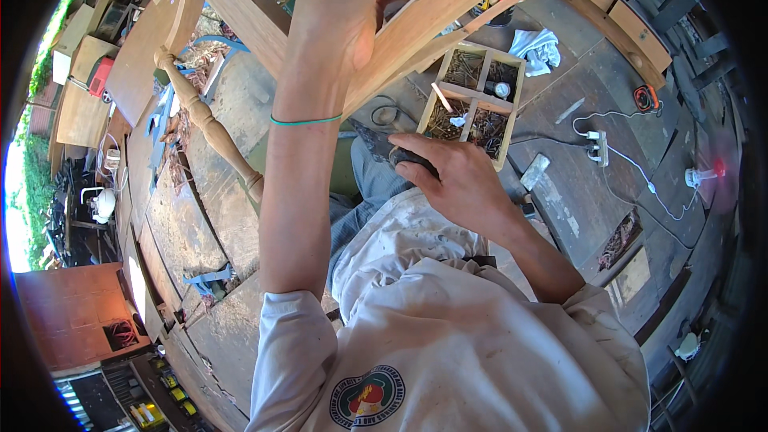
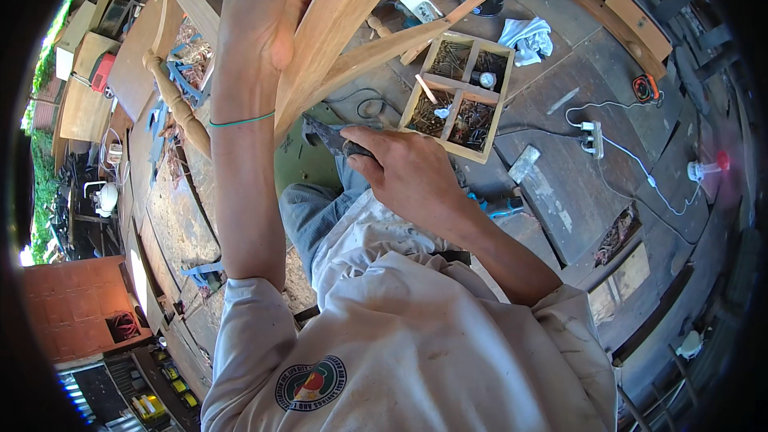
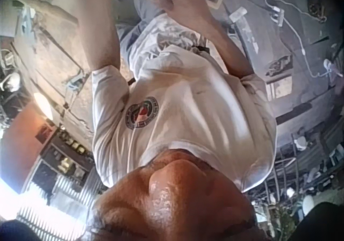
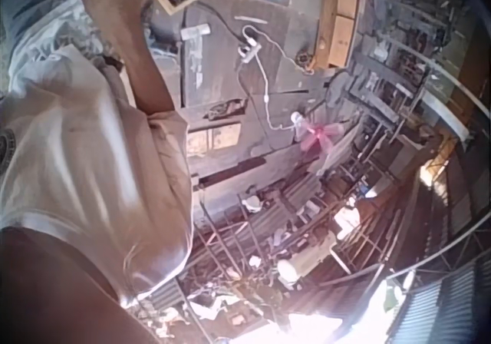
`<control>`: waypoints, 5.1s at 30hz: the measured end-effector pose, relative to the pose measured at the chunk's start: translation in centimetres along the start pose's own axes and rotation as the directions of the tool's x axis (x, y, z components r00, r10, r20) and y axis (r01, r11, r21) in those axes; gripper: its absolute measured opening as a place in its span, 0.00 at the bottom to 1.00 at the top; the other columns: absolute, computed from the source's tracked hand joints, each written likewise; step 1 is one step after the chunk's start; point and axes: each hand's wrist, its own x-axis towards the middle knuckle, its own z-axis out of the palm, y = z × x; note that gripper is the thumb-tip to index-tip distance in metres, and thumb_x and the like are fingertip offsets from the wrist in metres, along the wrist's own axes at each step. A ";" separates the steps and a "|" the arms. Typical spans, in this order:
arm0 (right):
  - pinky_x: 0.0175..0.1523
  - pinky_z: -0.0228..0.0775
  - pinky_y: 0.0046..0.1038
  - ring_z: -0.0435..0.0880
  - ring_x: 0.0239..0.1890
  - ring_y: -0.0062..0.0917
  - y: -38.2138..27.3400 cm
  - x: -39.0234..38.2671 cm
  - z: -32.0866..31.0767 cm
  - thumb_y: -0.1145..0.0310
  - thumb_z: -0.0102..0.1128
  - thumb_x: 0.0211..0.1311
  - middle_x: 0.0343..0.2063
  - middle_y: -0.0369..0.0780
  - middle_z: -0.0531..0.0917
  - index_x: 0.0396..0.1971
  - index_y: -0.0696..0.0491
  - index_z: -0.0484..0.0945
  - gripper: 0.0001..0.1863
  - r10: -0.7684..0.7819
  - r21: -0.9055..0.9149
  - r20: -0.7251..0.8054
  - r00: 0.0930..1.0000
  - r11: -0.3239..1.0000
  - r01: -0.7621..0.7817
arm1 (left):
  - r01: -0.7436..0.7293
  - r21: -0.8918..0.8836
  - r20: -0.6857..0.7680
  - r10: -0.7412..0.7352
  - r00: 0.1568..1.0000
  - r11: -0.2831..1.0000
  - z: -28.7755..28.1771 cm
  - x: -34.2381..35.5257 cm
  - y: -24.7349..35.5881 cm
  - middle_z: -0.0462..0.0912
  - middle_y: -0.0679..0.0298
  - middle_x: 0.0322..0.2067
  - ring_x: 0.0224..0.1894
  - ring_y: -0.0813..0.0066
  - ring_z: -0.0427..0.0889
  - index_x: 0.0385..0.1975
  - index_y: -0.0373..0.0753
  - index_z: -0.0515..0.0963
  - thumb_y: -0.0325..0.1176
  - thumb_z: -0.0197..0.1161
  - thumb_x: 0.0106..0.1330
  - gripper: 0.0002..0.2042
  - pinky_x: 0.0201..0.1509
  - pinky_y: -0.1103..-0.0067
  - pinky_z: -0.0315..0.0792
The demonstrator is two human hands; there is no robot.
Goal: Repairing a wooden chair by using a drill to secure joints and a hammer to fix wood pieces.
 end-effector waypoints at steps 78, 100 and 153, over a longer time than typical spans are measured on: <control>0.31 0.77 0.39 0.85 0.25 0.40 22.8 10.8 9.5 0.66 0.57 0.62 0.20 0.46 0.83 0.52 0.48 0.77 0.17 0.443 -0.337 0.047 0.895 0.851 -0.403 | 0.098 0.990 -0.076 -0.194 0.978 0.106 -19.8 6.4 -26.0 0.83 0.52 0.42 0.46 0.52 0.82 0.57 0.40 0.74 0.53 0.70 0.57 0.31 0.50 0.63 0.74; 0.35 0.77 0.42 0.84 0.27 0.44 21.3 9.5 6.7 0.63 0.58 0.64 0.23 0.48 0.83 0.53 0.45 0.80 0.17 0.475 -0.245 0.055 0.878 0.859 -0.449 | 0.290 0.955 -0.290 -0.432 0.854 -0.068 -18.0 7.2 -26.1 0.86 0.49 0.36 0.42 0.49 0.85 0.49 0.43 0.82 0.63 0.65 0.55 0.31 0.47 0.62 0.77; 0.27 0.77 0.35 0.84 0.22 0.36 23.2 9.6 9.3 0.63 0.57 0.64 0.18 0.44 0.81 0.50 0.45 0.80 0.15 0.481 -0.325 0.023 0.876 0.832 -0.449 | 0.295 0.953 -0.297 -0.390 0.872 -0.065 -17.4 6.9 -25.8 0.86 0.49 0.33 0.40 0.47 0.84 0.45 0.42 0.83 0.58 0.67 0.56 0.26 0.45 0.60 0.77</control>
